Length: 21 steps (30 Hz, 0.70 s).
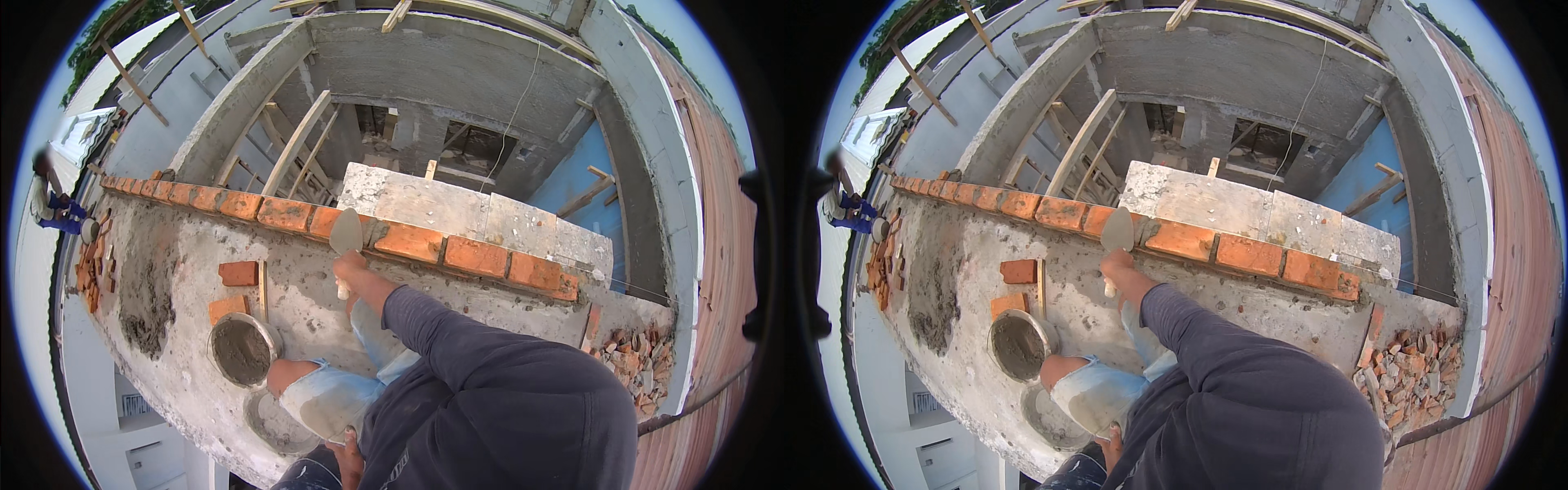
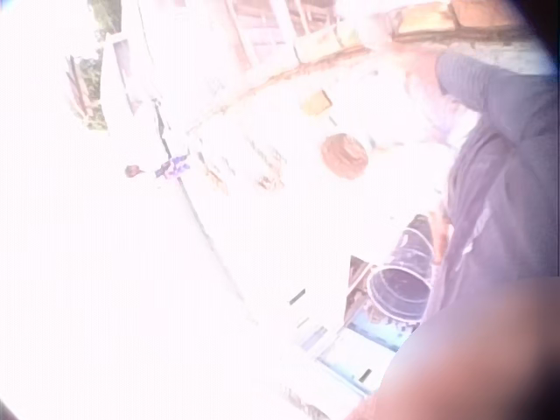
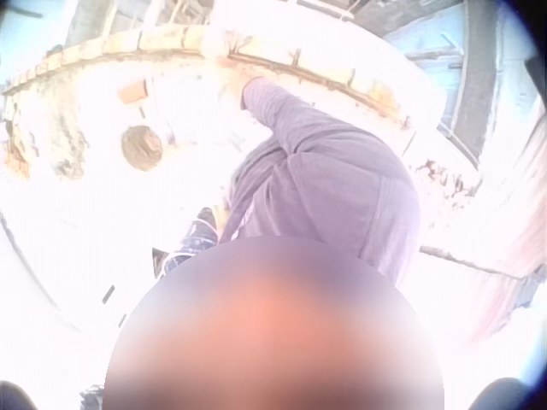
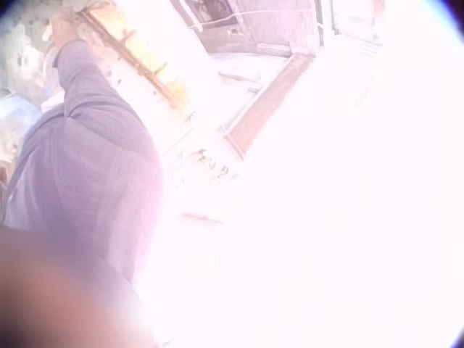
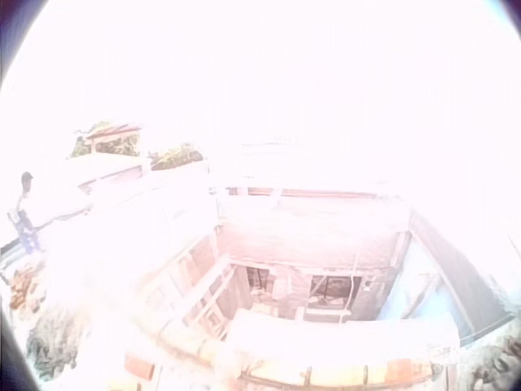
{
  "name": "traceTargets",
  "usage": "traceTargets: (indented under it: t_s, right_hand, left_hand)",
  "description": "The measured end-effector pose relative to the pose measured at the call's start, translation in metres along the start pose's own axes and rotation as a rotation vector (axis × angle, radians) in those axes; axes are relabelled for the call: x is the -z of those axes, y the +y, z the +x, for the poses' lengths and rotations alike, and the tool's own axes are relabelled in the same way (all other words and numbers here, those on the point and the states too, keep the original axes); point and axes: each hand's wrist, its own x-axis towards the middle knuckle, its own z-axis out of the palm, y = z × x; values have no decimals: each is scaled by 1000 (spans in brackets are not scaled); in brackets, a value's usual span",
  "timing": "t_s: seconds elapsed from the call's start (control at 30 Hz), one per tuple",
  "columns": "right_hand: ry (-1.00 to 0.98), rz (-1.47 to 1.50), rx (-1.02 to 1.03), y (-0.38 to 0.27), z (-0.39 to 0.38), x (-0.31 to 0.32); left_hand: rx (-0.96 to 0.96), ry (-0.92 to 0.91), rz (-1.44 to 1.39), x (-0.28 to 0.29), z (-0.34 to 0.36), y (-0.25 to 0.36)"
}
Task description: The person scoops mortar from a bucket with a trowel, spreads it on a brick, and places the brick onto a growing wall. The person repeats this process, tapping bricks into alignment and scraping excess mortar.
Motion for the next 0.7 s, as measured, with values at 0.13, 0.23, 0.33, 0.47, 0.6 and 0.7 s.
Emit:
traceTargets:
  t_s: [0.13, 0.23, 0.33, 0.47, 0.6, 0.7]
  right_hand:
    - [226, -142, -23, 20, 11, -7]
    - [246, -95, -110, 46, 2, 20]
    - [247, 1, -112, 79, -15, 75]
    - [217, 449, -165, 115, -37, 143]
    - [-58, 710, -75, 141, -50, 196]
    - [-147, 784, -32, 160, -59, 219]
  left_hand:
    - [53, 22, 53, 4, 5, -9]
    - [-9, 3, 37, 4, -1, -10]
    - [26, -2, 26, 3, -4, -4]
    - [-10, -41, -29, 3, -6, 4]
    - [-46, -92, -78, 2, -9, 14]
    - [-17, -56, -19, 1, -12, 18]
